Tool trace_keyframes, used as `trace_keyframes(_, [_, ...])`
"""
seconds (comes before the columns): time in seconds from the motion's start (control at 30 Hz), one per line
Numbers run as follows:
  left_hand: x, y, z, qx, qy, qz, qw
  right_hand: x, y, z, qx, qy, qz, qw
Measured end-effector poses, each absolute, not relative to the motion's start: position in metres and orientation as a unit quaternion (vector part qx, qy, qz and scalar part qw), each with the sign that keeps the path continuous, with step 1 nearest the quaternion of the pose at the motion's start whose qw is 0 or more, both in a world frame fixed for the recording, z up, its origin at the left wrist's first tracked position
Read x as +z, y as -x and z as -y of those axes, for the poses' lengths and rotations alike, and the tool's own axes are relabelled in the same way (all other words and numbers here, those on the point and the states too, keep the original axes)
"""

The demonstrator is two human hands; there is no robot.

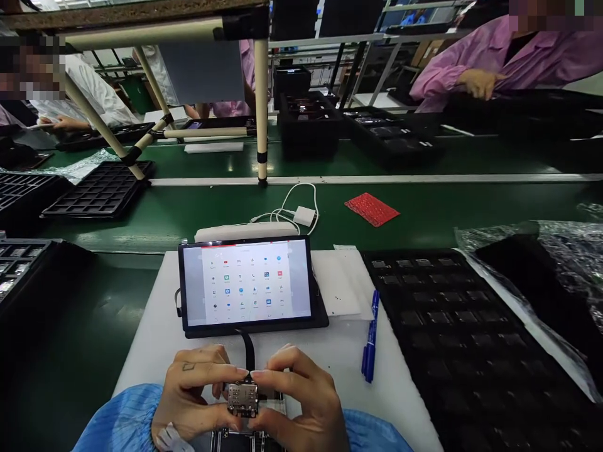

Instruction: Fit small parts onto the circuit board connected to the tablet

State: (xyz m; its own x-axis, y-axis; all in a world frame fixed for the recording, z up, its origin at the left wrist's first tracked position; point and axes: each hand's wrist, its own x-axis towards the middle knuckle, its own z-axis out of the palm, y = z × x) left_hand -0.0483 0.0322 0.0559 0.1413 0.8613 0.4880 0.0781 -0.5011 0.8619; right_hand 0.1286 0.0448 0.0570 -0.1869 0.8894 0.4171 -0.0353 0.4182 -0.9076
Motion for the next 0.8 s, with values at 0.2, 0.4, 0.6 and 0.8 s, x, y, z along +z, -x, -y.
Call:
trace_keyframes(0.2, [0.0557,0.0487,-0.0312,0.542,-0.673,-0.361,0.352,0.0552,-0.1295,-0.0456,0.427,0.323,0.645,0.544])
trace_keyframes(0.4, [0.056,0.0472,-0.0324,0.557,-0.665,-0.351,0.352,0.0521,-0.1291,-0.0453,0.435,0.316,0.644,0.544])
trace_keyframes(0.6, [0.0565,0.0481,-0.0327,0.556,-0.665,-0.35,0.357,0.0527,-0.1299,-0.046,0.434,0.312,0.652,0.538])
trace_keyframes(0.8, [0.0514,0.0467,-0.033,0.562,-0.657,-0.361,0.35,0.0508,-0.1312,-0.0469,0.419,0.297,0.673,0.532])
